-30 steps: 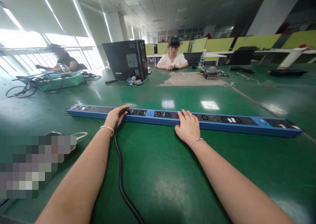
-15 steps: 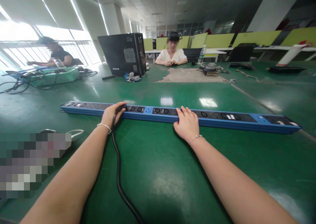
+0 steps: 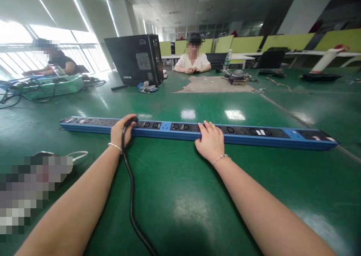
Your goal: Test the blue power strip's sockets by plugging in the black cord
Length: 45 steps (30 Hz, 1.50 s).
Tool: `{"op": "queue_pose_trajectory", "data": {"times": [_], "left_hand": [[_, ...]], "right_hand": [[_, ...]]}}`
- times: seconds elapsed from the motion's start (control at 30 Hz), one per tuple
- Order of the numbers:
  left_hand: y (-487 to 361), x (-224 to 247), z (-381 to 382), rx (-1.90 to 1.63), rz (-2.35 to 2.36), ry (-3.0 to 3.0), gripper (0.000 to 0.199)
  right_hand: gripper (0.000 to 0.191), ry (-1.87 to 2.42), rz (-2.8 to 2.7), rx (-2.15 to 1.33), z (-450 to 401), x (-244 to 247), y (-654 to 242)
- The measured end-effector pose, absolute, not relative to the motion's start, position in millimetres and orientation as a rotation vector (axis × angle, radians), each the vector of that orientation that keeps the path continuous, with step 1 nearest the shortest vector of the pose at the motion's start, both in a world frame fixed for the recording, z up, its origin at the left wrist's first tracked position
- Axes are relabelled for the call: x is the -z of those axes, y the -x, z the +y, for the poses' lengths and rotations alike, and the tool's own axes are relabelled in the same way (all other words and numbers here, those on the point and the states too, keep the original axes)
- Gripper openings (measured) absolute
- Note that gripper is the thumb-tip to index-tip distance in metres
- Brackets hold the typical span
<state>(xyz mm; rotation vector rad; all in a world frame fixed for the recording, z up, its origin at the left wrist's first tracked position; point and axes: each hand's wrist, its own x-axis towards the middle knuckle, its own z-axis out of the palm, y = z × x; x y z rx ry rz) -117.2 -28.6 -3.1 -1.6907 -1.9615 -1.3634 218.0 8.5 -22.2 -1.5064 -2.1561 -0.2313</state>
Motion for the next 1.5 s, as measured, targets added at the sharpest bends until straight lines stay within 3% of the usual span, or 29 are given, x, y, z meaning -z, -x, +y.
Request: {"op": "queue_pose_trajectory", "data": {"times": [0.13, 0.37, 0.87, 1.5], "left_hand": [[96, -21, -29, 1.677, -1.772, 1.45, 0.034], [25, -8, -12, 1.293, -1.846, 2.143, 0.035], [21, 4, -8, 0.961, -1.838, 2.15, 0.032], [21, 8, -9, 0.84, -1.799, 2.167, 0.031]], "right_hand": [[0.056, 1.497, -2.15, 0.231, 9, 23, -218], [0.056, 1.507, -2.146, 0.227, 8, 22, -218], [0.056, 1.494, -2.149, 0.2, 8, 21, -217], [0.056, 1.478, -2.157, 0.208, 10, 21, -220]]}}
